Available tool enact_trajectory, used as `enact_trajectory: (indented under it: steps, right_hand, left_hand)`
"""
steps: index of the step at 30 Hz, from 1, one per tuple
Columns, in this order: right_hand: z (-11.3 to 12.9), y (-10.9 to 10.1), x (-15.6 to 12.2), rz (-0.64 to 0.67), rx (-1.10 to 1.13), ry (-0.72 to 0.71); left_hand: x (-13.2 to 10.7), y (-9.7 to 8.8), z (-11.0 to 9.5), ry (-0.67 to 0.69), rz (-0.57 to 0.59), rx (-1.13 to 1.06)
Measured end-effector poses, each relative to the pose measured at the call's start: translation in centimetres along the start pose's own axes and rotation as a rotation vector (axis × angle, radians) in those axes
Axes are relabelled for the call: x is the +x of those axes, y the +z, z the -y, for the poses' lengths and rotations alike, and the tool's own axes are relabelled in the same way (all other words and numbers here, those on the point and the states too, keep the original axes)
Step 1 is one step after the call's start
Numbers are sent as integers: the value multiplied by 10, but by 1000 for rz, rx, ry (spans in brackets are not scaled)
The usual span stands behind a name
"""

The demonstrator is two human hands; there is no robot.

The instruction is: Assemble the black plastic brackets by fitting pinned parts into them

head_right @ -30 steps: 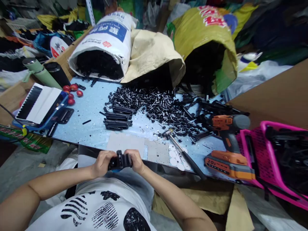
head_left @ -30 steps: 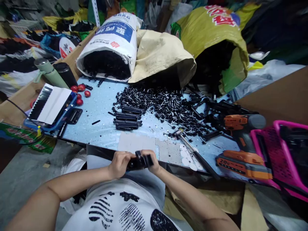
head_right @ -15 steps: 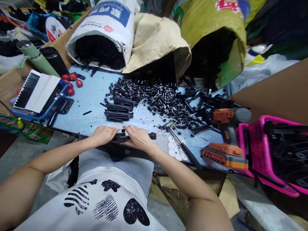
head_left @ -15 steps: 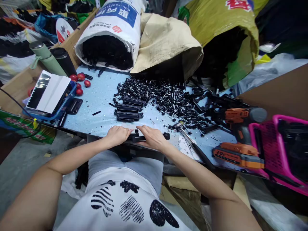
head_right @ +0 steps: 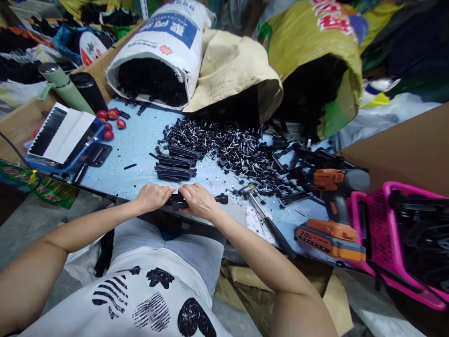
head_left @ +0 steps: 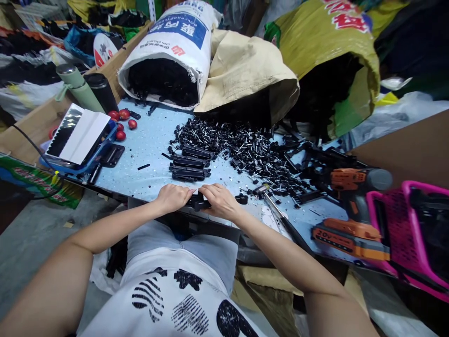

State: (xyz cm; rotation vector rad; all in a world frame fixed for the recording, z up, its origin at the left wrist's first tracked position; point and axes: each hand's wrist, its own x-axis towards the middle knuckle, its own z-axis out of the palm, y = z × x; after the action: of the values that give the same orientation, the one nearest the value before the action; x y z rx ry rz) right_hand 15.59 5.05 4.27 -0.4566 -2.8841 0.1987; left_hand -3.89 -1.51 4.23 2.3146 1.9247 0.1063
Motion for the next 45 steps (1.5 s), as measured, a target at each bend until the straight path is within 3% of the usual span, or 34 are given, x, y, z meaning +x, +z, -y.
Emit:
enact_trajectory:
  steps: [3,5,9,11,16,19,22,24,27,29,32,35,38,45]
  right_hand:
    - [-6,8,-5,-17,23,19]
    - [-8,7,-8,53,46,74]
    - [-10,3,-10,260,-44,321]
    - [-12,6,-8,300,-146,404]
    - [-20,13,-10,368,-117,339]
    - [-18,3,-10,437,-91,320]
    - [-2,-14,-5,465,-149,441]
    - [12,-26,-1,427,-203,508]
    - [20,-47,2,288,-286,480]
    - [12,-61,3,258,-299,434]
    - [-10,-71,4,374,-189,381]
    - [-22,-68,5,395,-75,313]
    - [-17,-58,7,336,-73,245]
    - [-5,-47,5,289,-191,197]
  left_hand:
    - [0,3,3,18,-13,7]
    - [2,3,5,26,-37,9]
    - [13,13,8,71,-149,-3]
    - [20,24,10,90,-209,-8]
    - [25,44,9,99,-245,20]
    - [22,37,3,46,-223,41]
    - [22,23,-3,-37,-185,42]
    - [22,16,-3,-52,-168,11]
    - [22,8,-1,-133,-126,-75]
    - [23,2,1,-196,2,-166]
    - [28,-6,2,-176,260,-326]
    - [34,-12,0,-161,368,-361]
    - [36,-17,-6,-144,367,-269]
    - [31,-27,-23,-68,203,-48]
